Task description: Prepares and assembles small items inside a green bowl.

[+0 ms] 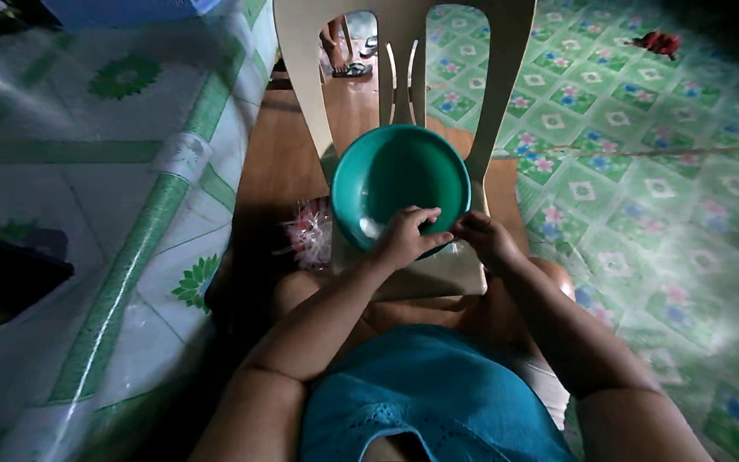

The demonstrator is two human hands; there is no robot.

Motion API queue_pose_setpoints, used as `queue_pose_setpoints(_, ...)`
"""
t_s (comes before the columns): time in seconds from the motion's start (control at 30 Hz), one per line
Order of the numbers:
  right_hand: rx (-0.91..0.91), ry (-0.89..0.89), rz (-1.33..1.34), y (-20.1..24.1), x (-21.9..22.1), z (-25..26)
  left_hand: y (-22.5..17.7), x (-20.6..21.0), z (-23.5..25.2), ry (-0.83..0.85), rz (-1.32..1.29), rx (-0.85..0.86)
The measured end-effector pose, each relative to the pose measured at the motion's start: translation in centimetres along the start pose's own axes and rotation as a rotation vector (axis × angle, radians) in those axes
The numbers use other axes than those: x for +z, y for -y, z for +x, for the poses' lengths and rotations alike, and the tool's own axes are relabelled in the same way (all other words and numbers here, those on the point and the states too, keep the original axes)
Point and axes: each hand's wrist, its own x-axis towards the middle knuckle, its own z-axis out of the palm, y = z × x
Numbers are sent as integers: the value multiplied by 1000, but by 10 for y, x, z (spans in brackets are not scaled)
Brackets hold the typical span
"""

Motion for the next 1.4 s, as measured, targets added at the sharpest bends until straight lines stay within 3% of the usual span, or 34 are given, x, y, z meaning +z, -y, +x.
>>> queue_pose_setpoints(0.1,-34,6,-85,3,5,-5,-4,18,9,-116,-73,-28)
queue_pose_setpoints(0.17,-135,72,-287,-3,5,-12,-6,26,10,-217,-94,7)
queue_pose_setpoints(0.27,-300,172,-757,-28,-3,-14,-12,20,6,-340,-28,153)
queue_pose_setpoints(0.37,-330,316,-1010,-66,-15,-8,-24,1,-7,-448,12,358)
queue_pose_setpoints(0.53,-216,382,-1125,-55,-9,3,-55,-49,-43,-604,-78,528)
queue_pose_setpoints(0.6,-157,390,-1141,-51,-12,10,-58,-70,-55,-570,-45,538)
queue_pose_setpoints(0.67,-51,399,-1097,-33,-16,9,-54,-86,-61,-421,16,418)
queue_pose_setpoints(0.73,-20,342,-1082,-11,-27,1,-47,-90,-60,-267,10,189)
queue_pose_setpoints(0.83,-191,78,-1070,24,-30,-10,-32,-78,-51,-135,-80,-116)
queue_pose_setpoints(0.9,-348,15,-845,40,-11,-14,-24,-65,-45,-83,-147,-221)
queue_pose_setpoints(1.0,-302,214,-467,42,35,-17,-17,-50,-38,-59,-217,-273)
queue_pose_setpoints(1.2,-44,161,-20,14,76,-21,-2,-41,-42,-30,-276,-289)
queue_pose_setpoints(1.4,13,131,45,3,86,-26,6,-19,-47,-205,-158,-143)
